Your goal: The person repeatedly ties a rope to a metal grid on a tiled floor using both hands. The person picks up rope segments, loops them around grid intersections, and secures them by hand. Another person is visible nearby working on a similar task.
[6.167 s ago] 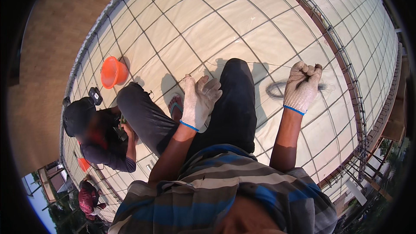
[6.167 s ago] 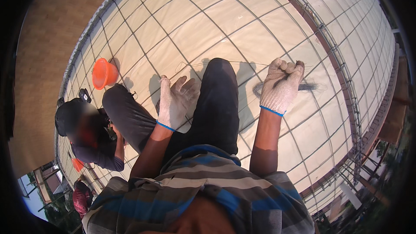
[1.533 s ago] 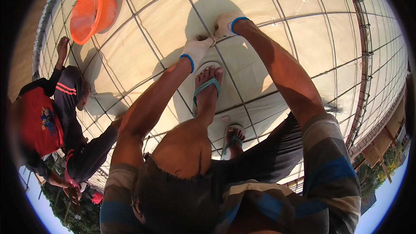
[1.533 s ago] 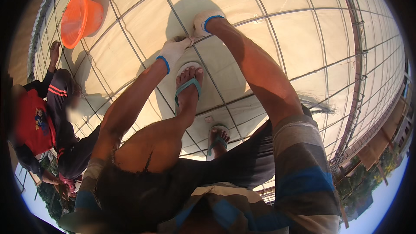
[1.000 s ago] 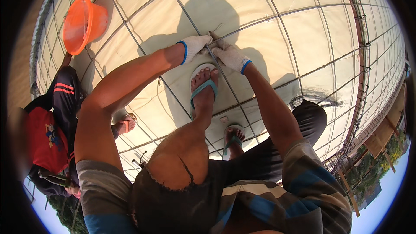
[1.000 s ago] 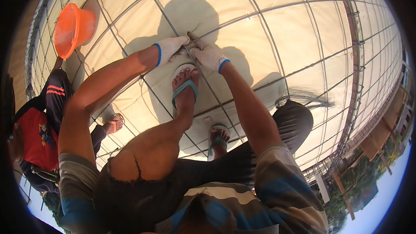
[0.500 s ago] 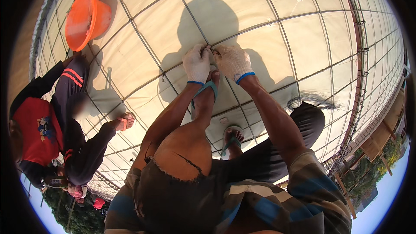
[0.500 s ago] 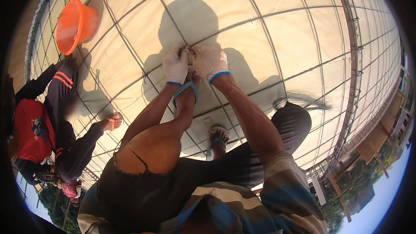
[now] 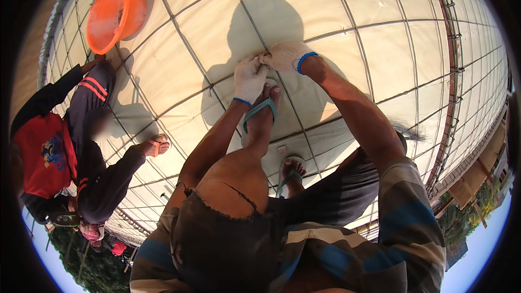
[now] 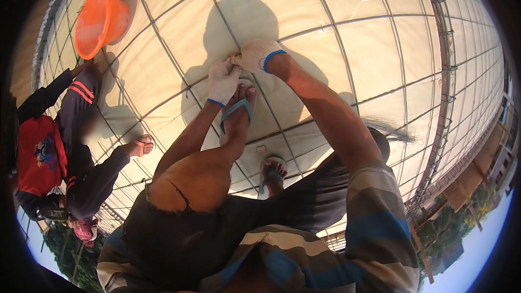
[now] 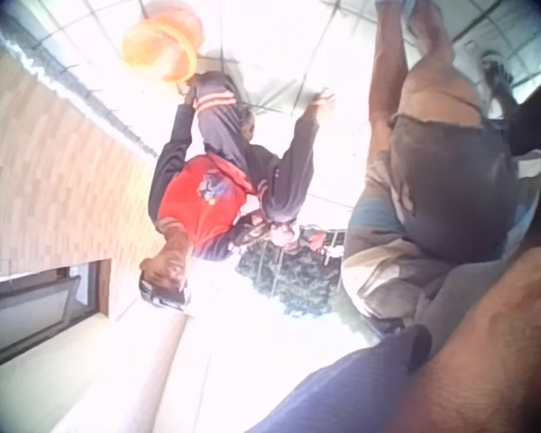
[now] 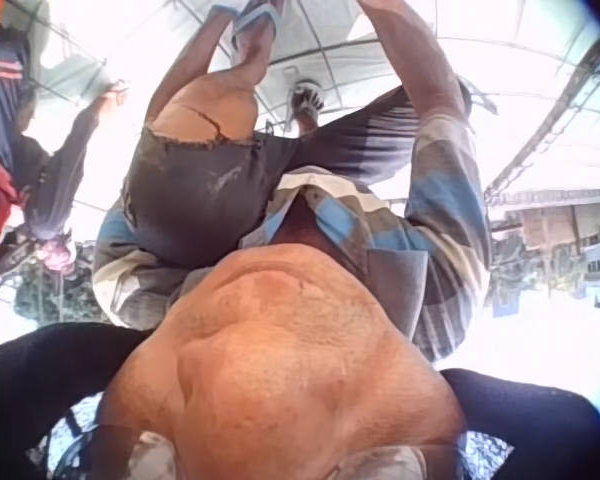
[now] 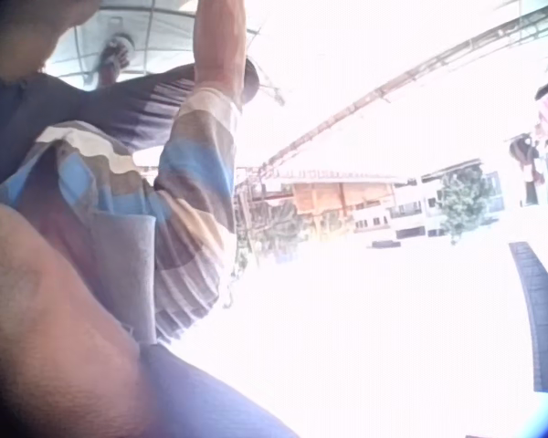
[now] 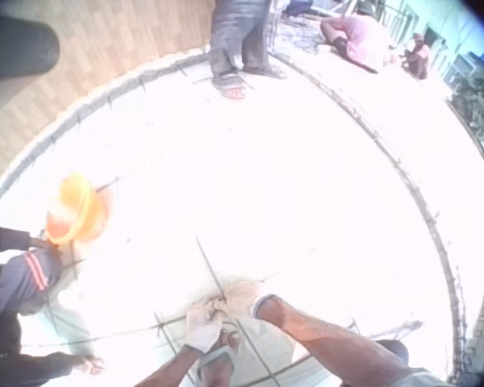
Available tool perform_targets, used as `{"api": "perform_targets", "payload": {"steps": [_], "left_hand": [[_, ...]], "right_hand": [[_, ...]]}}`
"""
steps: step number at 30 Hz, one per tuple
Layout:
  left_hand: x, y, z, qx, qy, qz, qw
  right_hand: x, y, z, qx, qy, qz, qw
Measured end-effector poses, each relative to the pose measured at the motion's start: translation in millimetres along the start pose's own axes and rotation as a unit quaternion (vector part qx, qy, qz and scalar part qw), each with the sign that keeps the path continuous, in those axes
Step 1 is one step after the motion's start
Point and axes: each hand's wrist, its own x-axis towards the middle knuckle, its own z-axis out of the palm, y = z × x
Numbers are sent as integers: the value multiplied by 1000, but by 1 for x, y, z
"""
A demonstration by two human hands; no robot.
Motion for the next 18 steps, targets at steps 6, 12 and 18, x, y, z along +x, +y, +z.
{"api": "perform_targets", "payload": {"steps": [6, 12, 18], "left_hand": [[16, -3, -21, -66, -34, -107, 991], [106, 44, -23, 334, -305, 160, 877], [32, 50, -42, 281, -286, -120, 908]], "right_hand": [[10, 36, 10, -63, 46, -100, 992], [-12, -47, 110, 171, 227, 219, 933], [-5, 45, -2, 347, -24, 218, 912]]}}
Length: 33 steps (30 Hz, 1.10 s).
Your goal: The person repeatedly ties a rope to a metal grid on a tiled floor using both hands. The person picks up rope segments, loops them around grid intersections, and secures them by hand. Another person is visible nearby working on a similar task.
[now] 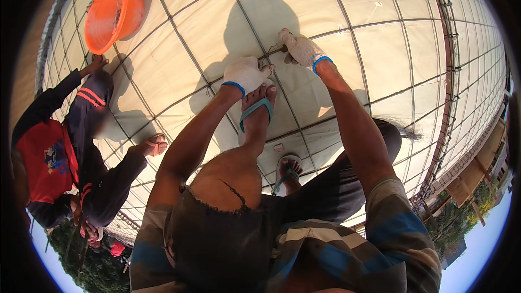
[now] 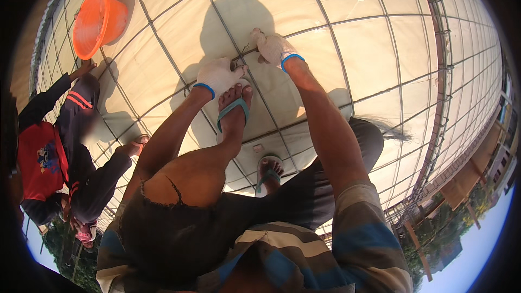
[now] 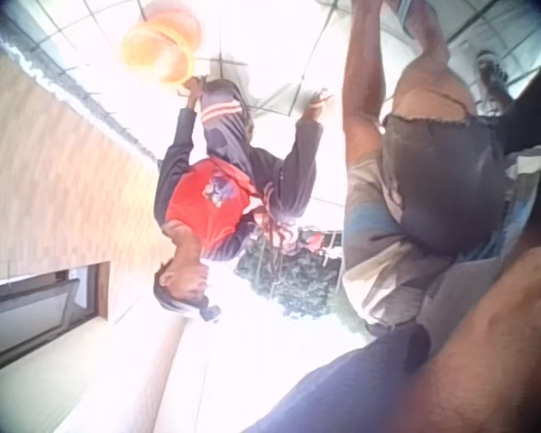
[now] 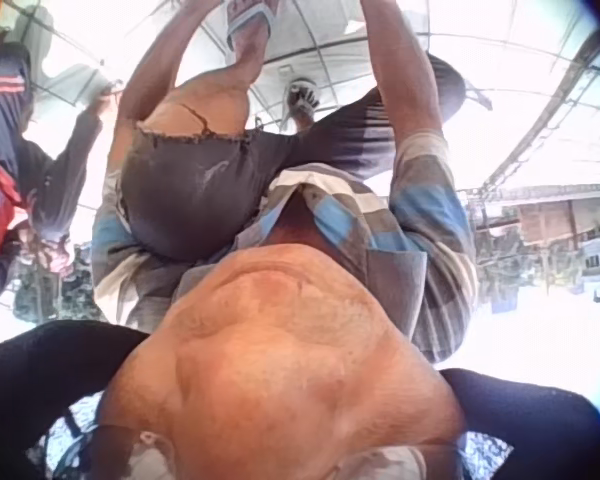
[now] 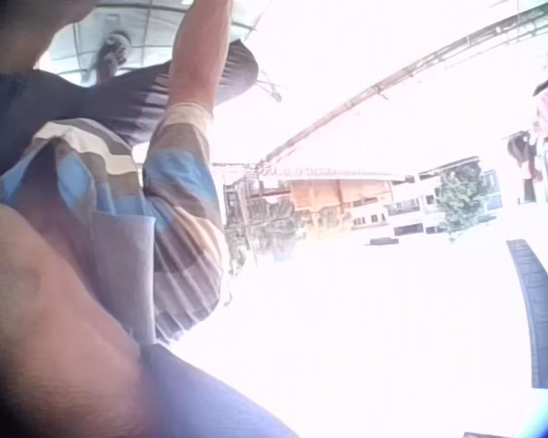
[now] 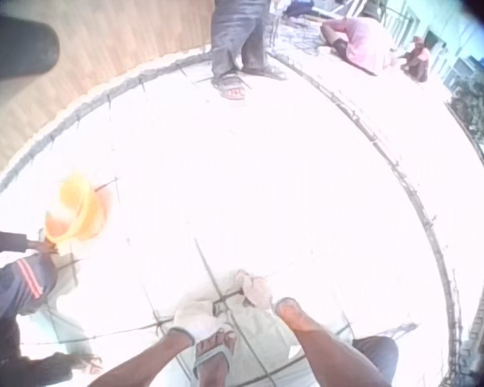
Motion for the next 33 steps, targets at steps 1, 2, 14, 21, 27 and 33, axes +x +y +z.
{"api": "perform_targets", "payload": {"steps": [1, 2, 14, 21, 27, 33], "left_hand": [[4, 0, 10, 22, -14, -4, 1000], [12, 5, 13, 1, -5, 14, 1000], [44, -16, -13, 7, 81, 170, 982], [17, -7, -11, -59, -8, 26, 998], [39, 3, 17, -115, 13, 39, 993], [63, 8, -53, 220, -46, 157, 962]], "right_hand": [[-13, -46, -9, -112, -67, -5, 991], [0, -46, -10, -223, -64, -59, 971], [-17, 13, 94, -261, 169, -188, 932], [-8, 18, 11, -108, 80, -97, 986], [33, -36, 12, -464, -12, -193, 864], [-21, -11, 134, -203, 234, -104, 945]]}}
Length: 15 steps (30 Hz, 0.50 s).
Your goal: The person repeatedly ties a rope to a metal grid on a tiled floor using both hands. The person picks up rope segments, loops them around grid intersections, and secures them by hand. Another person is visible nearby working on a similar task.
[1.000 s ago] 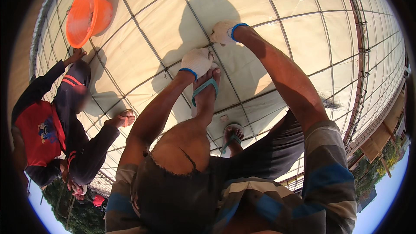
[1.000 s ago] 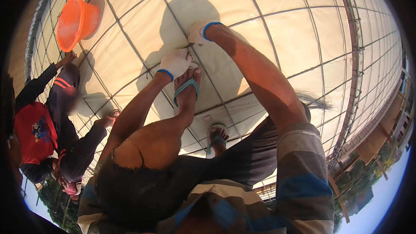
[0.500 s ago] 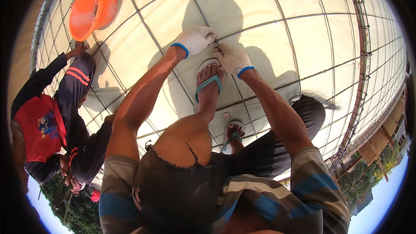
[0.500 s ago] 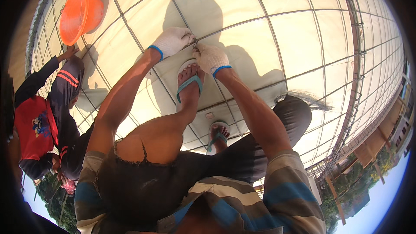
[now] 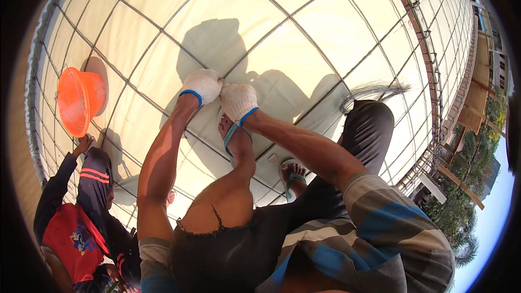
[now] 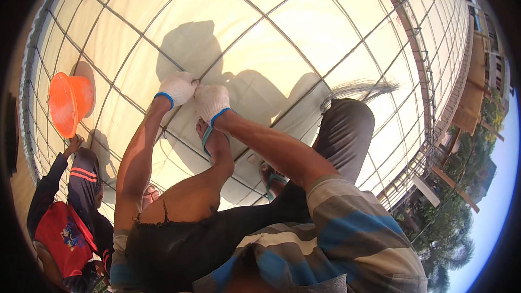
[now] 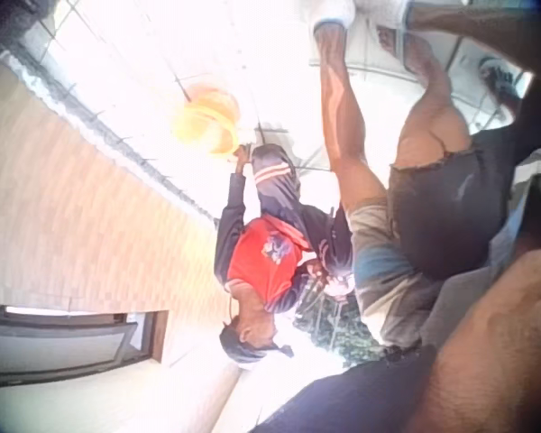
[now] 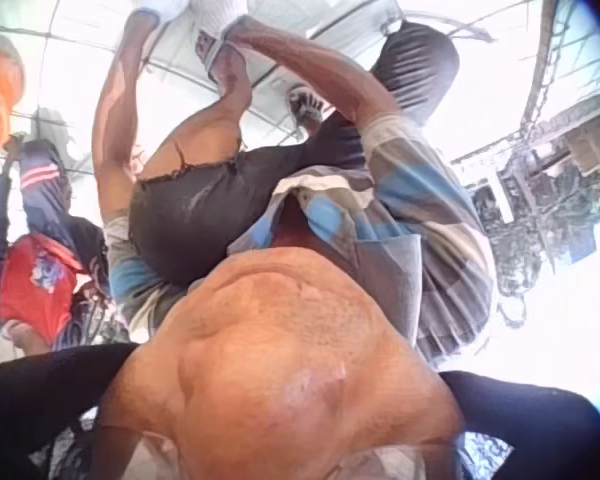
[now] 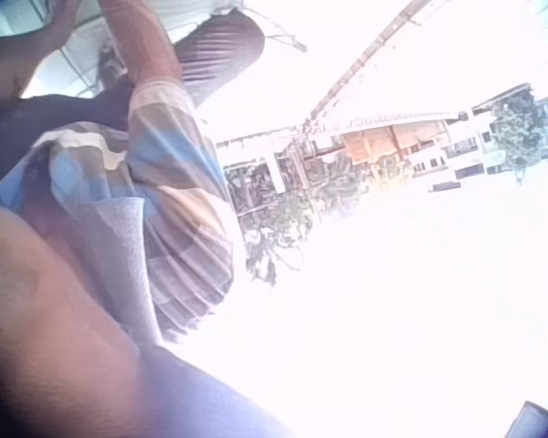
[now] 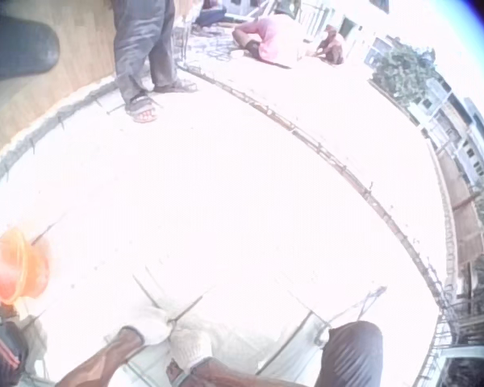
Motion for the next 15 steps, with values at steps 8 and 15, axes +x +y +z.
{"api": "perform_targets", "payload": {"steps": [8, 15], "left_hand": [[-25, 132, -104, -56, 57, 139, 987], [-113, 102, -145, -150, -33, 66, 986]], "right_hand": [[-82, 68, -148, 64, -52, -66, 994], [-242, 377, -168, -23, 79, 261, 962]]}}
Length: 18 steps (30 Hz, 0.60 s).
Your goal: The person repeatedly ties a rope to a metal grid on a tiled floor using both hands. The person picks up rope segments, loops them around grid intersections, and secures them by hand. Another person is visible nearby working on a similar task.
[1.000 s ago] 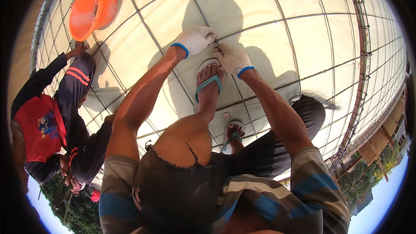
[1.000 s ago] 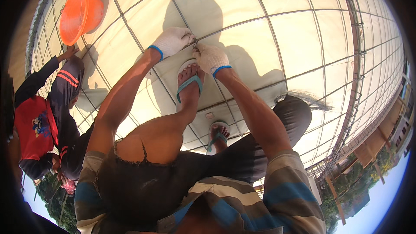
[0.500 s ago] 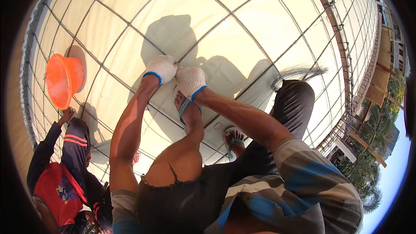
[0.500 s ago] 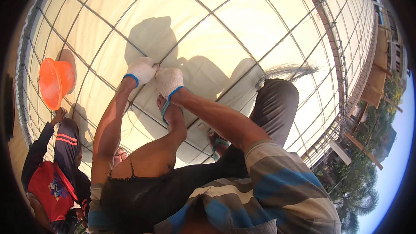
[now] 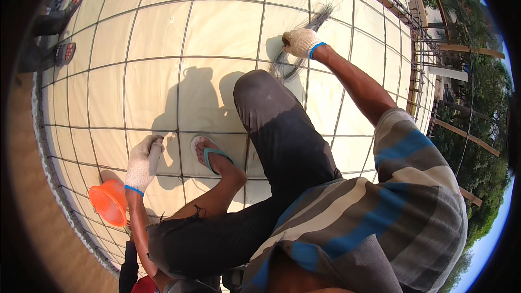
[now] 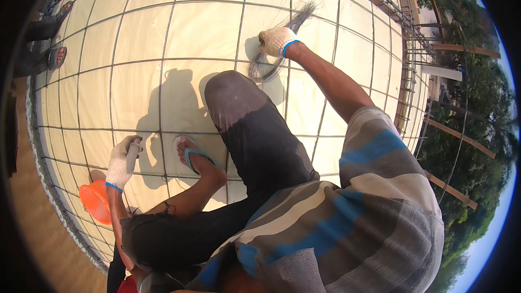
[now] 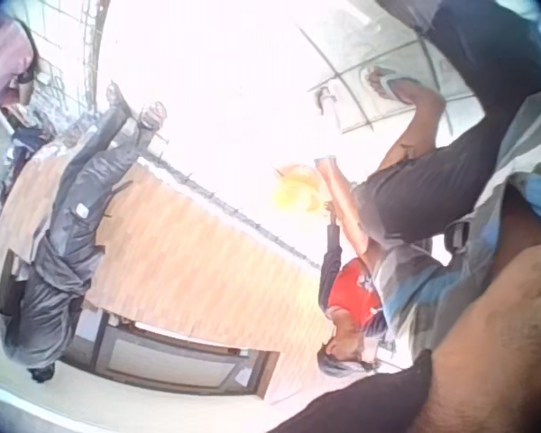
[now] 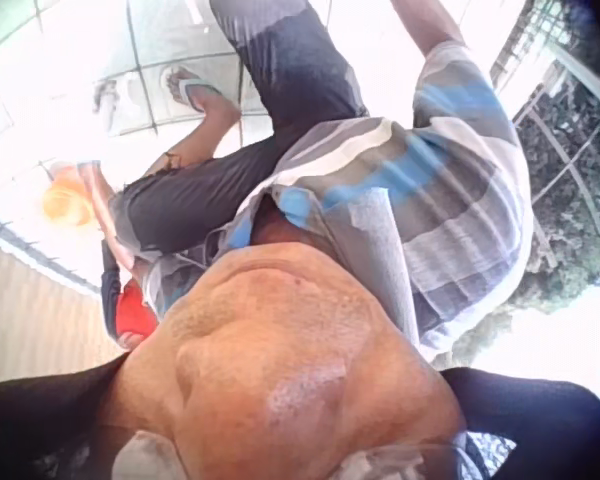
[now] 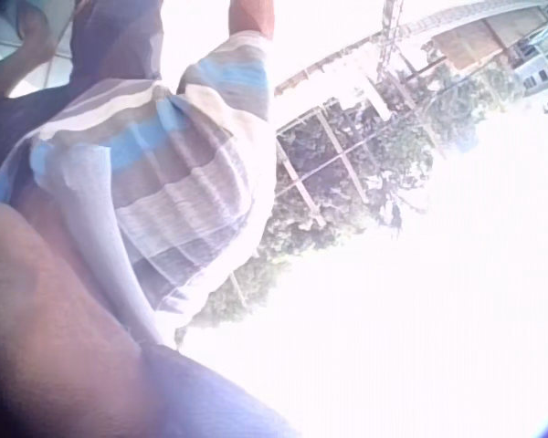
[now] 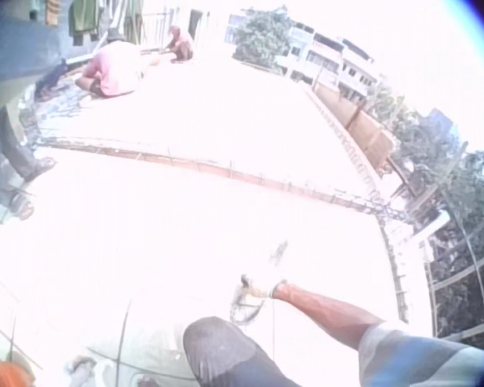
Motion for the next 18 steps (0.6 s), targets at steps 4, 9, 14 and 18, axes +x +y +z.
{"api": "perform_targets", "payload": {"steps": [4, 9, 14, 18], "left_hand": [[-62, 38, -39, -98, 8, -79, 992], [-117, 167, -50, 77, 68, 41, 994], [-157, 275, -23, 303, 101, 128, 939], [-165, 307, 2, 384, 71, 229, 892]], "right_hand": [[-52, -9, 89, -45, 59, -88, 993], [-64, -19, 140, -30, 171, -131, 976], [-50, 1, 98, -20, 245, -21, 969], [-4, 55, 86, 17, 282, 125, 951]]}}
